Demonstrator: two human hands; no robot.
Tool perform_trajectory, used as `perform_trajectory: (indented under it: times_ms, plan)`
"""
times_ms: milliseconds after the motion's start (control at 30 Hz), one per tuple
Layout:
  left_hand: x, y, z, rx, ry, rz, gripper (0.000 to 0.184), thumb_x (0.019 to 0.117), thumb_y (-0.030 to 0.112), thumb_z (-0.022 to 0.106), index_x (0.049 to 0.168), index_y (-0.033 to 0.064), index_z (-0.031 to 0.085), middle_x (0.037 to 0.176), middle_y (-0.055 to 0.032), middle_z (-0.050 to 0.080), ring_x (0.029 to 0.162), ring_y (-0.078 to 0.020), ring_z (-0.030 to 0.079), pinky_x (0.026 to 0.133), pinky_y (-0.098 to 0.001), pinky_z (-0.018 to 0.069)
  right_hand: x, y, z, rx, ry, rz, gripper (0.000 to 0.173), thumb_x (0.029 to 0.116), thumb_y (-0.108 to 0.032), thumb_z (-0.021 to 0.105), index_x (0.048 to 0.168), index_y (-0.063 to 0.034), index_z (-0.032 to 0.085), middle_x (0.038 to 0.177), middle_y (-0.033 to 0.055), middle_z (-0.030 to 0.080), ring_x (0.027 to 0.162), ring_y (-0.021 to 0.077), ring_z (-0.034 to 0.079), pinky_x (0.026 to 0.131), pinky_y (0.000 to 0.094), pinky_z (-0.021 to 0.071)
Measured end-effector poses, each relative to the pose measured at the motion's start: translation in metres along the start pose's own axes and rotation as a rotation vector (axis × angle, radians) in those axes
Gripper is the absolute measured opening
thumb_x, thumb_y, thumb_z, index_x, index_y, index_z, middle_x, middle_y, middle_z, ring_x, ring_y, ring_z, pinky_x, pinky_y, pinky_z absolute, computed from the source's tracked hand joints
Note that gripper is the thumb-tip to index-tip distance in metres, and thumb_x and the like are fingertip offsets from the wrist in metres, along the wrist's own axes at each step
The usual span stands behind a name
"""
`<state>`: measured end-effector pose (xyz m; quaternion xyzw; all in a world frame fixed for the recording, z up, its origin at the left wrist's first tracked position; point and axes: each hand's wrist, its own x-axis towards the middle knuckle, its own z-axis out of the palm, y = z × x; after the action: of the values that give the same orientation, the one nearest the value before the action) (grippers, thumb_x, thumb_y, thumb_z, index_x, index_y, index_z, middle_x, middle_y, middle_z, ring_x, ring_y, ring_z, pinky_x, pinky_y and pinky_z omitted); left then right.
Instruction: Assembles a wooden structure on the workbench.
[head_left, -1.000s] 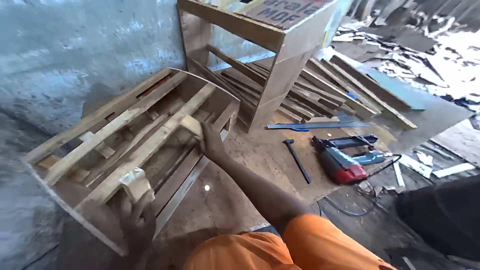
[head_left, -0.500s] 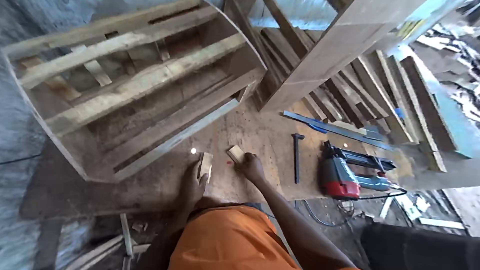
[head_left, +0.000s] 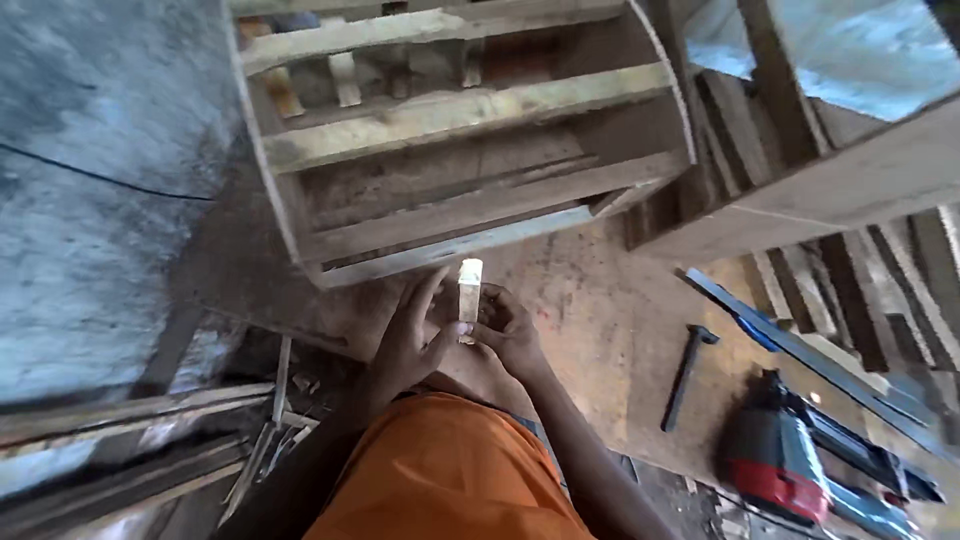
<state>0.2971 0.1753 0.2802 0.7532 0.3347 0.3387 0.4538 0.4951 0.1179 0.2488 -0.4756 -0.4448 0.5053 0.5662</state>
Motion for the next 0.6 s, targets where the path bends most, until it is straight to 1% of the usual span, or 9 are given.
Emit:
perform_trajectory:
  times_ms: [67,100,167,233,333,400,467,533,600]
  plan:
    - [0.011,-0.004,-0.029,-0.001,0.006,0.088,0.071,0.0975,0.034,0.067,0.157,0.008,0.039,0.16,-0.011,0.041,0.145,-0.0214,0.044,0.117,-0.0431,0.0446,0.016,0.005,0.024,0.048,-0.133,-0.021,0.057,0.0878,-0.001,0.072,0.141,0.0006,0.053,0.12,0.0144,0.07,0.101,0.02,0.071,0.09,0.0365,0.0614]
    - [0.015,-0.009,-0.042,-0.012,0.002,0.101,0.068,0.0976,0.033,0.067,0.155,0.0071,0.043,0.157,-0.0114,0.046,0.141,-0.0209,0.049,0.115,-0.0423,0.0468,0.024,0.007,0.033,0.088,-0.199,-0.023,0.053,0.0901,-0.004,0.068,0.141,-0.001,0.055,0.119,0.013,0.071,0.1,0.018,0.071,0.089,0.0357,0.0611]
    - [0.014,-0.013,-0.065,-0.028,0.015,0.049,0.058,0.0987,0.027,0.068,0.152,0.0145,0.049,0.145,-0.0071,0.057,0.126,-0.0168,0.061,0.104,-0.0388,0.0557,0.037,0.01,0.047,0.153,-0.298,-0.019,0.042,0.0935,-0.008,0.059,0.135,-0.0038,0.061,0.115,0.009,0.072,0.099,0.014,0.069,0.088,0.0343,0.0596]
    - [0.016,-0.022,-0.079,0.011,0.106,0.045,0.05,0.0947,0.02,0.075,0.142,0.0152,0.061,0.136,-0.0048,0.065,0.119,-0.0146,0.066,0.101,-0.0373,0.0587,0.049,0.011,0.061,0.114,-0.348,0.025,0.041,0.0949,-0.011,0.05,0.134,-0.0033,0.062,0.114,0.0097,0.072,0.1,0.015,0.069,0.089,0.0357,0.0585]
    - [0.01,-0.031,-0.086,0.131,0.252,0.031,0.048,0.0879,0.02,0.083,0.134,0.0141,0.068,0.127,-0.0047,0.07,0.111,-0.0133,0.068,0.096,-0.0351,0.0595,0.059,0.008,0.085,-0.071,-0.293,0.09,0.035,0.0973,-0.01,0.06,0.131,-0.0025,0.061,0.113,0.0106,0.072,0.1,0.0168,0.07,0.089,0.0352,0.0601]
    - [0.006,-0.041,-0.084,0.183,0.307,0.006,0.056,0.0862,0.022,0.085,0.137,0.0113,0.064,0.125,-0.0084,0.07,0.104,-0.015,0.071,0.089,-0.0349,0.0619,0.066,0.01,0.1,-0.253,-0.187,0.13,0.03,0.0937,-0.005,0.071,0.123,-0.002,0.065,0.111,0.0091,0.069,0.096,0.0141,0.07,0.087,0.0318,0.0616]
    - [-0.006,-0.041,-0.083,0.267,0.336,0.027,0.05,0.0909,0.019,0.08,0.137,0.0088,0.063,0.127,-0.0105,0.07,0.108,-0.019,0.071,0.094,-0.0393,0.06,0.076,0.019,0.108,-0.354,-0.128,0.124,0.03,0.0894,-0.004,0.076,0.118,-0.0023,0.067,0.105,0.0066,0.073,0.091,0.0107,0.071,0.085,0.0297,0.0615]
    - [-0.019,-0.048,-0.08,0.341,0.397,0.053,0.038,0.0937,0.015,0.076,0.131,0.0095,0.068,0.127,-0.0091,0.07,0.113,-0.0192,0.069,0.099,-0.0394,0.0572,0.084,0.035,0.111,-0.358,-0.118,0.09,0.033,0.0873,-0.003,0.079,0.119,-0.0025,0.068,0.098,0.0059,0.074,0.084,0.0114,0.071,0.08,0.0309,0.0617]
    - [-0.025,-0.064,-0.081,0.35,0.485,0.098,0.023,0.0947,0.009,0.073,0.118,0.0073,0.075,0.126,-0.0086,0.07,0.118,-0.0178,0.067,0.103,-0.0368,0.0557,0.094,0.051,0.116,-0.389,-0.111,0.058,0.032,0.0869,-0.005,0.08,0.117,-0.0028,0.068,0.091,0.0061,0.074,0.075,0.0121,0.07,0.072,0.0317,0.0613]
